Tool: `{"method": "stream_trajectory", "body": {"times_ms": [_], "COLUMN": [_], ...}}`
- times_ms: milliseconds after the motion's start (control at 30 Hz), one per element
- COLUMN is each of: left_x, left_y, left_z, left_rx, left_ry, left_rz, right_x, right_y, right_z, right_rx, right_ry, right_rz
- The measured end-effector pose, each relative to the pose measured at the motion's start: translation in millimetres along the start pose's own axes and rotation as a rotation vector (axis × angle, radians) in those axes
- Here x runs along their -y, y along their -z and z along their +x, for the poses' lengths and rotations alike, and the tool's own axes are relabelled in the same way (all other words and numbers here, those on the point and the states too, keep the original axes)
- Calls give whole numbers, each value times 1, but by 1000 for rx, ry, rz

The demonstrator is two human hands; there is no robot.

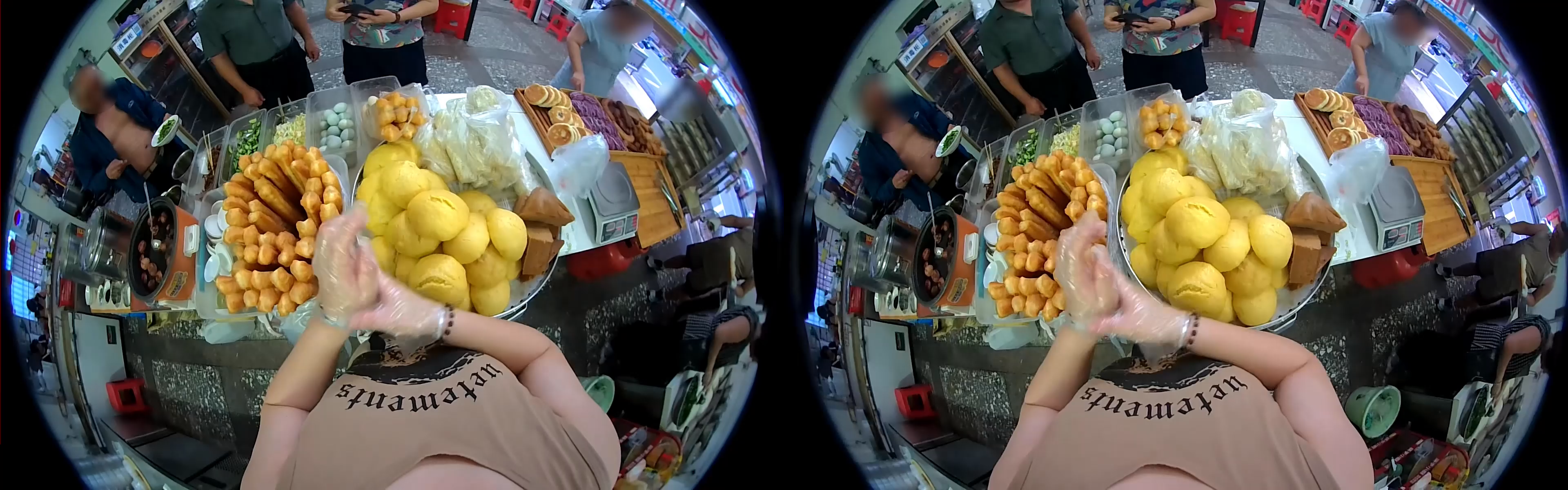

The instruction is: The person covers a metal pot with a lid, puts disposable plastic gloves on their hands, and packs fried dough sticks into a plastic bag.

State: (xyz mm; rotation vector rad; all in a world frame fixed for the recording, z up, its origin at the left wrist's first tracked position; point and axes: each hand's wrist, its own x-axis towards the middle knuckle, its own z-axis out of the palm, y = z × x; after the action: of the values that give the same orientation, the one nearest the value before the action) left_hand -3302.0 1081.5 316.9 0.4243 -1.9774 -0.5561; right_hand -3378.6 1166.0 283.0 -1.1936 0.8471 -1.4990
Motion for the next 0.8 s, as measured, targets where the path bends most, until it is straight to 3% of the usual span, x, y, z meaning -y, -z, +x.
{"method": "stream_trajectory", "body": {"times_ms": [33, 100, 133, 267, 300, 367, 433, 467, 533, 800], "left_x": [-2, -3, -4, -4, -5, -10, -3, -2, -4, 13], "left_y": [-2, -6, -9, -10, -9, -5, 0, 3, 8, 7], "left_z": [2, 1, 1, 2, 6, 12, 12, 11, 12, 15], "left_rx": [2, -8, -69, -251, -256, -350, -360, -335, -330, -460], "left_ry": [-122, -173, -77, 174, 167, 359, 377, 421, 487, 496], "left_rz": [12, -5, -155, -495, -493, -795, -879, -967, -1095, -925], "right_x": [-7, -14, -14, -3, 0, 6, 13, 6, 2, 17], "right_y": [-2, 0, 1, -4, -5, -4, 1, 1, 5, 4], "right_z": [-2, -2, -1, 7, 6, 5, 6, 3, -1, 6], "right_rx": [85, 108, 132, 133, 168, 207, 406, 401, 442, 599], "right_ry": [-90, -189, -287, -183, -231, -280, -411, -282, -266, -135], "right_rz": [-55, -12, 30, -12, 26, 63, -180, -294, -351, -599]}}
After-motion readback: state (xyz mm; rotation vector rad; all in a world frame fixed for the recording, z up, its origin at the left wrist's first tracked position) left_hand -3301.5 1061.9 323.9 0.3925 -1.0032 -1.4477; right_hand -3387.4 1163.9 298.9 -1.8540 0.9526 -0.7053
